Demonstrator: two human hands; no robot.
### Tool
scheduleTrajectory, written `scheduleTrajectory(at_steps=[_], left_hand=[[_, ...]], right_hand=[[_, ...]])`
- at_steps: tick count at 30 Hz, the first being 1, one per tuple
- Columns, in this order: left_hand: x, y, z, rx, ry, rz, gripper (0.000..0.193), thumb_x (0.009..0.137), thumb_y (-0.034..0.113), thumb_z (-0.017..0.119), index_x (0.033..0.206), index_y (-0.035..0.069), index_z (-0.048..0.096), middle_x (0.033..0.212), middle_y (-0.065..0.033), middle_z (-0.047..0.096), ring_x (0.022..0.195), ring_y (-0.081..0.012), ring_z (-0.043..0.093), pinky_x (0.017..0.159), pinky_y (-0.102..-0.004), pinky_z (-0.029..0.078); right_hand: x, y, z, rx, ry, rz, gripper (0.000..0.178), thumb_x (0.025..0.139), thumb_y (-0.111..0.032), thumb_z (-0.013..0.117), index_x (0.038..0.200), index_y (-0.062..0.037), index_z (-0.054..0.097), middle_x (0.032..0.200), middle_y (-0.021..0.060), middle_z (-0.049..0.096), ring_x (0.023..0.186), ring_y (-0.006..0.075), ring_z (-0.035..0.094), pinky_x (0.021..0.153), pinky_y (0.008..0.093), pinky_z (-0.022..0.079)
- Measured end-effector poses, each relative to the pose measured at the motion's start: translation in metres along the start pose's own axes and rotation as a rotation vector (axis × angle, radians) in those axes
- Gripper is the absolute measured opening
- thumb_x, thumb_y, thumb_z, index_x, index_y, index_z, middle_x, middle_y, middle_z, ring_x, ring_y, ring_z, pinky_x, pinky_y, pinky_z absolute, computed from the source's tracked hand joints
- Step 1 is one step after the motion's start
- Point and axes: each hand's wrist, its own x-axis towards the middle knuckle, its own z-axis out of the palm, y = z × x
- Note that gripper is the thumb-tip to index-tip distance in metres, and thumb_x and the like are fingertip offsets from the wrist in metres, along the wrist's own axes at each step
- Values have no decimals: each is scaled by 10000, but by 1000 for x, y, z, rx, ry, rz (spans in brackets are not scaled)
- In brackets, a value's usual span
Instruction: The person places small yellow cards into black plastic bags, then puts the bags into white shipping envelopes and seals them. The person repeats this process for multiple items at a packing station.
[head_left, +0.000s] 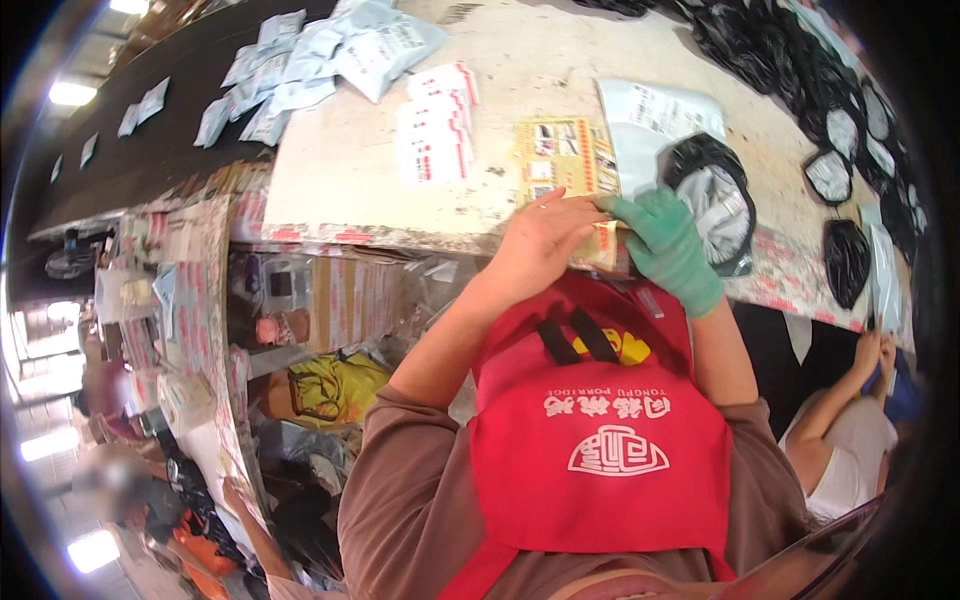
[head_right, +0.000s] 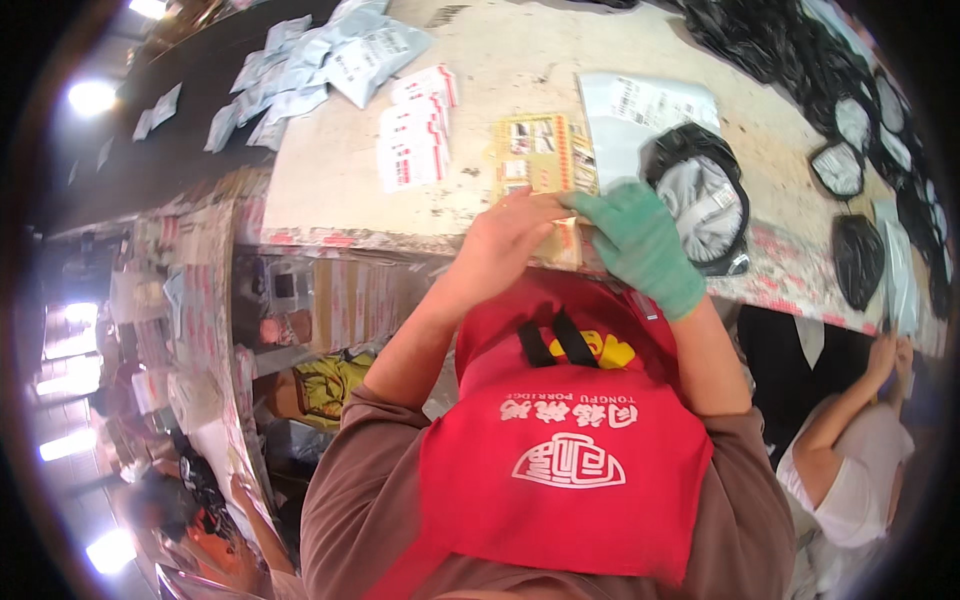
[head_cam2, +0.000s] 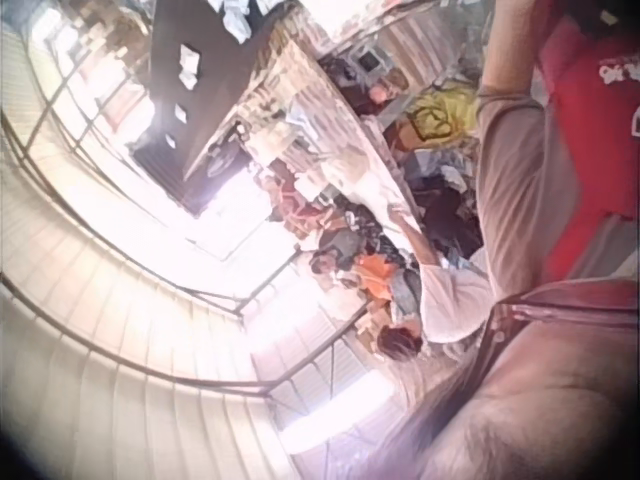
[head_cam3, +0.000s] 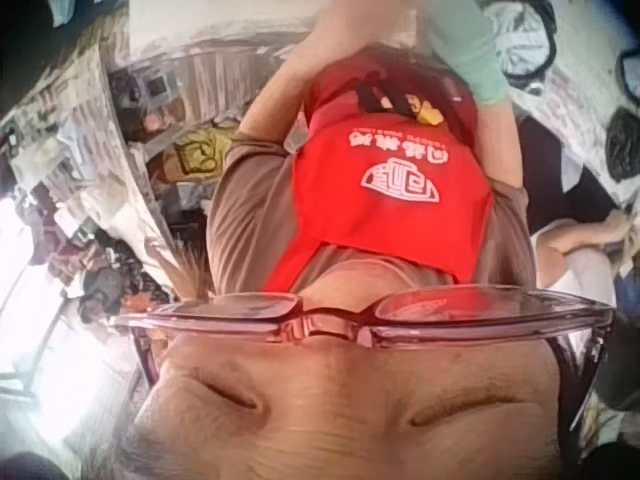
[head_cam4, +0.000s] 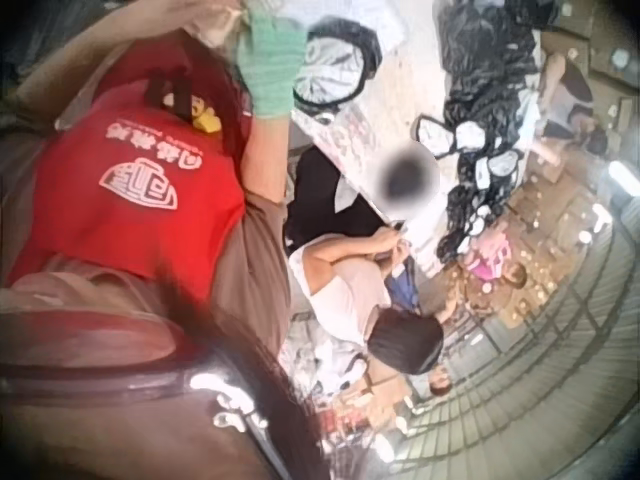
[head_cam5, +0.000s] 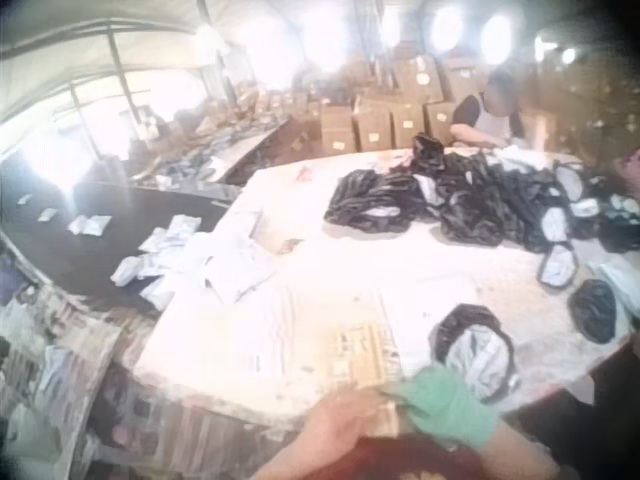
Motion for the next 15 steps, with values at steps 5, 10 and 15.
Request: scheduleTrajectory(at_steps=[5,10,15], left_hand=[[7,-96,-90,489,271,-46,413,966,200,549,1368,104,545,1420,-224,488,1353,-374,425,1106,-517,311],[44,-147,-120,929,187,-220,575,947,461,529,1438,167,472,1528,-197,355,1431,-375,292,1115,-613,217],[42,-147,-65,1071,243,-235,575,939,512,500,1411,183,508,1500,-176,407,1420,-327,333,1099,-635,204]], right_hand=[[-13,-11,15,506,70,462,250,956,-183,556,1106,-2,639,826,188,658,707,308,654,645,354,495],[-30,2,46,347,130,419,245,942,-171,586,1115,-3,629,812,209,641,677,346,626,596,383,475],[-31,2,47,10,202,80,260,935,-154,586,1156,-17,594,855,214,627,709,360,634,604,413,482]])
